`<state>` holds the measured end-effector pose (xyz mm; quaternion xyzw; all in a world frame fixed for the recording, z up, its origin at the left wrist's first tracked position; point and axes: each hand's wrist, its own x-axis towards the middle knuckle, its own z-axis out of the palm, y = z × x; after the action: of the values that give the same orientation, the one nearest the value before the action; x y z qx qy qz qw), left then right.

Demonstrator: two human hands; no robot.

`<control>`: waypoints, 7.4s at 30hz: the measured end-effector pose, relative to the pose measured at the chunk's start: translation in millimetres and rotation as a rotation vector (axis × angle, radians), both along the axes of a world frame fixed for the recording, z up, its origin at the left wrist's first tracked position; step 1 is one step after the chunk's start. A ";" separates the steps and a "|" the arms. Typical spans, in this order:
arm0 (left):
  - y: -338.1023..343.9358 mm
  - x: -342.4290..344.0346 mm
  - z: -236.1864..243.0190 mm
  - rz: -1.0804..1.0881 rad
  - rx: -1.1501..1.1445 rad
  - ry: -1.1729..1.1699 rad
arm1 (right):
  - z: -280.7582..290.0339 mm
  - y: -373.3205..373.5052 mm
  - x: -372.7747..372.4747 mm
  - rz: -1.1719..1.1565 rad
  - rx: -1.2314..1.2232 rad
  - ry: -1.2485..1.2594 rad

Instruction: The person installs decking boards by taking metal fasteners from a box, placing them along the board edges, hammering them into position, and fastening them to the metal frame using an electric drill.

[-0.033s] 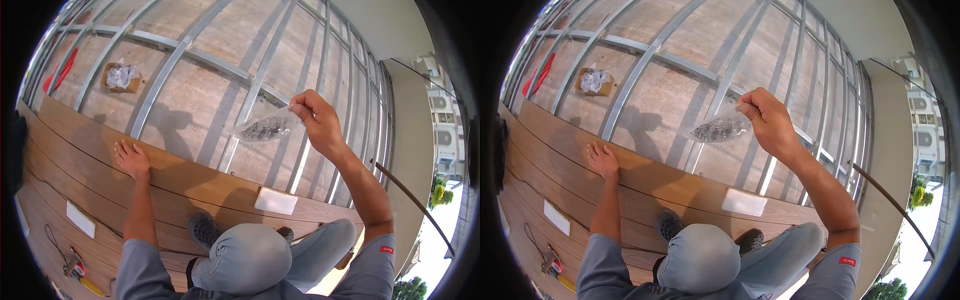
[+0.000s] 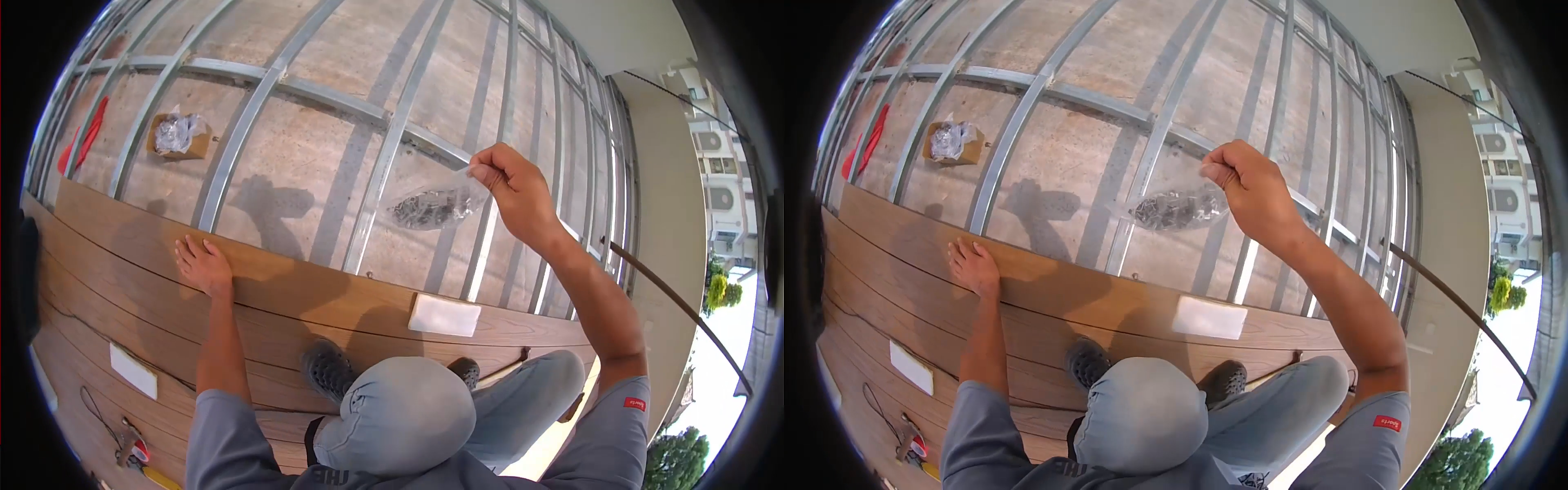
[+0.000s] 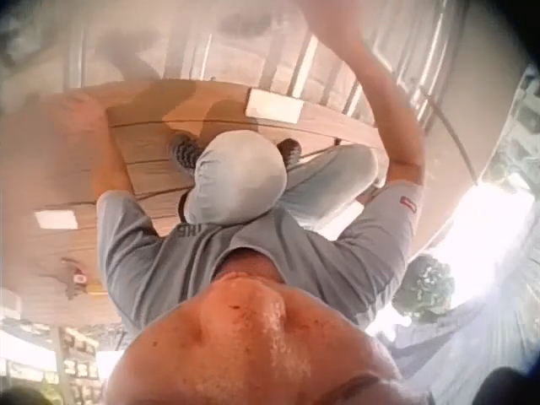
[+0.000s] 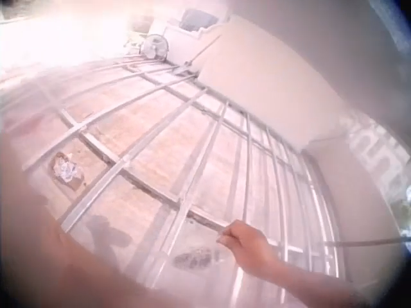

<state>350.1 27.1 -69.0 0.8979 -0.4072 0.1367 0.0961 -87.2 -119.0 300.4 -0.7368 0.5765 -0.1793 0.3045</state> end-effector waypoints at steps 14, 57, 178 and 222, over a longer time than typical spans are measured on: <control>-73.8 -338.4 52.2 -1.135 0.201 1.403 | 18.6 270.0 -297.4 -0.567 0.076 -0.084; 178.4 -735.9 165.0 -2.193 1.010 0.382 | -300.3 890.2 -880.0 -2.194 0.012 0.344; 361.3 -858.3 80.3 -1.827 1.045 1.081 | -248.3 653.7 -497.4 -0.971 0.811 0.516; 354.0 -857.2 102.3 -0.947 1.345 1.981 | -116.4 651.8 -491.4 -1.817 -0.595 -0.109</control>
<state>-507.0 381.1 33.2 0.2562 -0.4284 -0.8633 -0.0744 -578.5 532.8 184.0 -0.0457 0.8438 -0.5200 -0.1242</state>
